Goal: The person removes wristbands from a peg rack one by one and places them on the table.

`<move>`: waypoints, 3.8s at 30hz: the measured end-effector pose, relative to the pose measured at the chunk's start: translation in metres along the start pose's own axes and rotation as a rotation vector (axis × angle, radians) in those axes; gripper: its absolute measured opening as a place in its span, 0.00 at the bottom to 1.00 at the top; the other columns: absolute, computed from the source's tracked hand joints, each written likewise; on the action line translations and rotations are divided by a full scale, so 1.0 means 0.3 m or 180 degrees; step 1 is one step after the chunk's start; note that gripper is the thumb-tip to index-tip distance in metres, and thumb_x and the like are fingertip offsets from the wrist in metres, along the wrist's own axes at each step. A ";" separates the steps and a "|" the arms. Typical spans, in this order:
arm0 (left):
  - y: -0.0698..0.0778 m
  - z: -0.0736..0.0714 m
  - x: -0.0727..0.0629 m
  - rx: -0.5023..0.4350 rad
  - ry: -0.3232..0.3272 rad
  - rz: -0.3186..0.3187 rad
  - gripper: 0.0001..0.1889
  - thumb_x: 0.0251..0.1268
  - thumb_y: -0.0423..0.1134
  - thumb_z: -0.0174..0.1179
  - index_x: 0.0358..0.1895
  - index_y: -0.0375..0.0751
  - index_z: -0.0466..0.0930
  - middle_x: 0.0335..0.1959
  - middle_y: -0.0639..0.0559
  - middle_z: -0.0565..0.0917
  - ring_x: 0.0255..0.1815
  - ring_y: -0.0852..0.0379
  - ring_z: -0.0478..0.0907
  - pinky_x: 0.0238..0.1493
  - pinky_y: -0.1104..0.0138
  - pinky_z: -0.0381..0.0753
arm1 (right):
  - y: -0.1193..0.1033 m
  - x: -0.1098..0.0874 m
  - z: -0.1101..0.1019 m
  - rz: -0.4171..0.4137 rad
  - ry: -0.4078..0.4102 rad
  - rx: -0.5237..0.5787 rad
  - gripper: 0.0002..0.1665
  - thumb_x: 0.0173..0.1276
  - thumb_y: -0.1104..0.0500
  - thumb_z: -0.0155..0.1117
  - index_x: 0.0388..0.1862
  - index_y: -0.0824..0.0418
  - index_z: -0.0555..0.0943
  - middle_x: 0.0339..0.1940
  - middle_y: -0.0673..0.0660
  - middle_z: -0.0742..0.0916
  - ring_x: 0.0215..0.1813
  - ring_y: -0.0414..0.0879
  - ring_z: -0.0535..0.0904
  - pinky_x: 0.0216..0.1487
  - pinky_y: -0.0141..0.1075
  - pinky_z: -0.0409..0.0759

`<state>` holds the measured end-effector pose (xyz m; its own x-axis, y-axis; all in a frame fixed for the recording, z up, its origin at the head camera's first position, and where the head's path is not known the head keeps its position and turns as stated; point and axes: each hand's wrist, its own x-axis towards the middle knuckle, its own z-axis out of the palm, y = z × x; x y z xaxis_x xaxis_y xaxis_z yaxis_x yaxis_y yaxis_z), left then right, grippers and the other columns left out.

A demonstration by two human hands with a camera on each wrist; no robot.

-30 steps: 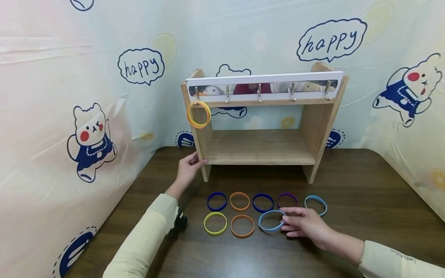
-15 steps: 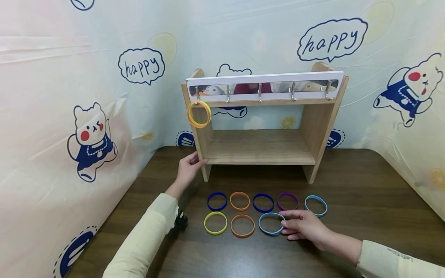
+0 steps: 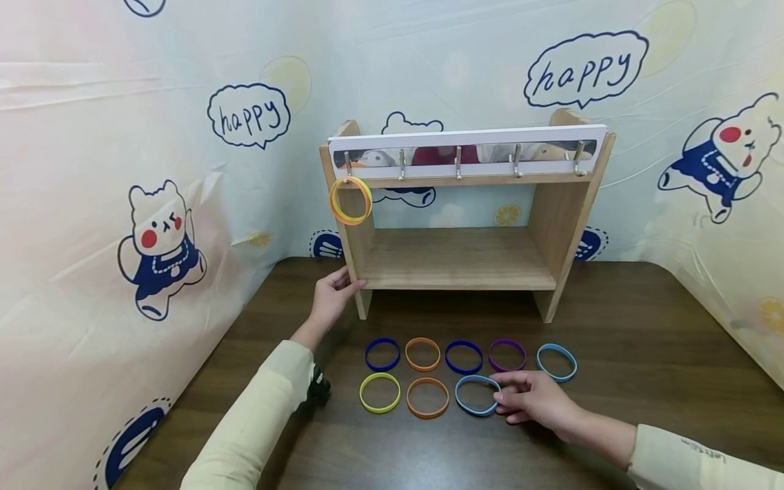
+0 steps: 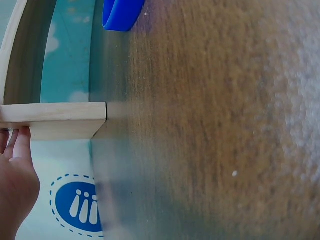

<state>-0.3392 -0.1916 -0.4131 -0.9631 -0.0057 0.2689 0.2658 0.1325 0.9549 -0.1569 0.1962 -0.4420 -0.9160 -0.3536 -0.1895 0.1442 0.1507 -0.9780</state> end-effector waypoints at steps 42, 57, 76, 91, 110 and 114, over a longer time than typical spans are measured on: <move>-0.006 -0.002 -0.001 0.0148 0.0055 0.0020 0.28 0.61 0.38 0.69 0.64 0.36 0.74 0.60 0.39 0.78 0.59 0.49 0.77 0.56 0.61 0.77 | -0.099 0.021 -0.009 -0.0214 0.0115 -0.0291 0.29 0.69 0.62 0.65 0.62 0.78 0.70 0.39 0.64 0.85 0.42 0.57 0.84 0.38 0.43 0.86; -0.007 -0.005 -0.002 0.0208 0.0051 0.0082 0.29 0.60 0.40 0.70 0.64 0.36 0.75 0.59 0.39 0.78 0.59 0.48 0.77 0.56 0.60 0.78 | -0.295 0.203 0.048 -0.1009 0.0369 0.0006 0.22 0.69 0.66 0.63 0.61 0.70 0.75 0.45 0.68 0.82 0.47 0.55 0.83 0.46 0.44 0.84; -0.010 -0.009 -0.001 0.0240 0.0045 0.0076 0.29 0.60 0.41 0.70 0.64 0.37 0.75 0.59 0.40 0.79 0.58 0.48 0.77 0.55 0.60 0.78 | -0.542 0.373 0.219 -0.1670 0.0434 0.0580 0.18 0.69 0.65 0.64 0.56 0.68 0.79 0.50 0.68 0.82 0.49 0.55 0.83 0.49 0.46 0.83; 0.087 0.004 -0.041 0.0256 -0.0080 0.0031 0.27 0.64 0.33 0.66 0.65 0.31 0.71 0.60 0.35 0.76 0.60 0.43 0.75 0.56 0.58 0.77 | -0.678 0.458 0.322 -0.1817 0.0578 0.0731 0.17 0.67 0.63 0.66 0.54 0.64 0.80 0.50 0.64 0.83 0.48 0.50 0.82 0.48 0.40 0.83; 0.012 0.006 -0.006 0.0016 -0.0002 0.0058 0.27 0.61 0.36 0.69 0.64 0.36 0.75 0.56 0.38 0.80 0.57 0.47 0.78 0.52 0.62 0.80 | -0.755 0.524 0.411 -0.1840 0.0932 0.0940 0.16 0.66 0.63 0.68 0.52 0.64 0.80 0.45 0.58 0.85 0.45 0.47 0.82 0.43 0.38 0.84; 0.059 0.005 -0.031 0.0038 -0.0056 0.0030 0.26 0.62 0.34 0.67 0.63 0.33 0.74 0.56 0.36 0.79 0.58 0.44 0.77 0.53 0.60 0.79 | -0.761 0.532 0.424 -0.1794 0.0971 0.0941 0.17 0.66 0.63 0.68 0.52 0.64 0.80 0.45 0.57 0.85 0.46 0.50 0.83 0.43 0.37 0.84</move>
<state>-0.3256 -0.1876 -0.3990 -0.9612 0.0131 0.2755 0.2744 0.1443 0.9507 -0.2884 -0.0120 -0.2602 -0.9389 -0.0228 0.3435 -0.3271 -0.2516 -0.9109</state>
